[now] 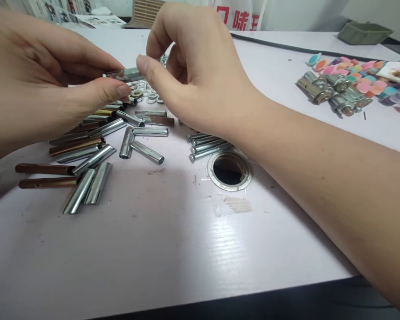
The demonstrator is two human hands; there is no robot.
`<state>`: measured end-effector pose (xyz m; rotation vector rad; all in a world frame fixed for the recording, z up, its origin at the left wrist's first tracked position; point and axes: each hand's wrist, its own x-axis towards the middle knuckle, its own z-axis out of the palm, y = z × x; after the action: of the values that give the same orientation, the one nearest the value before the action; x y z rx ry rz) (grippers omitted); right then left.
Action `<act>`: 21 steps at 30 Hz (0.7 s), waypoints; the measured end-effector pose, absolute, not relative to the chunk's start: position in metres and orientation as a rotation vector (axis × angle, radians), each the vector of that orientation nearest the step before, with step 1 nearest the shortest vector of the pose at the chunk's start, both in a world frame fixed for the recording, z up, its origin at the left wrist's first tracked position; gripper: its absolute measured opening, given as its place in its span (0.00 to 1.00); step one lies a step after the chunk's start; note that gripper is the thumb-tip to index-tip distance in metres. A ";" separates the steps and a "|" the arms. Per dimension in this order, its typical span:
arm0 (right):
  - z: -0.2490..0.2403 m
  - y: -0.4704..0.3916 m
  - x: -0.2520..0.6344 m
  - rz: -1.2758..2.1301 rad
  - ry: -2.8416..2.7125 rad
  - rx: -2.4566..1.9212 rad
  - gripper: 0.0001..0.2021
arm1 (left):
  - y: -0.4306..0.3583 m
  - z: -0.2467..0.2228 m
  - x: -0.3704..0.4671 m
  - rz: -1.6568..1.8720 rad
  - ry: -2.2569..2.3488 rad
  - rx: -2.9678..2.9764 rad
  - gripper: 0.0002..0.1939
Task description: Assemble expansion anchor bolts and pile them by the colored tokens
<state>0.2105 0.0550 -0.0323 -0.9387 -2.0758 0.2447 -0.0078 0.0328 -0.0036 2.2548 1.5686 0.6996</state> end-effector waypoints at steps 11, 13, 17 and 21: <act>-0.023 0.057 0.215 0.265 -2.135 -0.897 0.06 | 0.035 -0.007 -0.005 0.862 1.562 2.594 0.16; -0.015 0.058 0.223 0.305 -2.029 -1.036 0.09 | 0.035 -0.007 -0.006 0.863 1.568 2.586 0.16; 0.004 0.065 0.254 0.314 -1.656 -1.309 0.19 | 0.035 -0.006 -0.008 0.919 1.576 2.591 0.16; 0.010 0.079 0.307 0.121 -1.470 -1.611 0.24 | 0.035 -0.008 -0.007 0.900 1.524 2.599 0.15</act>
<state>0.3072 0.0793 0.0100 -1.6106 -1.4702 0.1210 -0.0074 0.0349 -0.0080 2.5994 1.5239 0.9004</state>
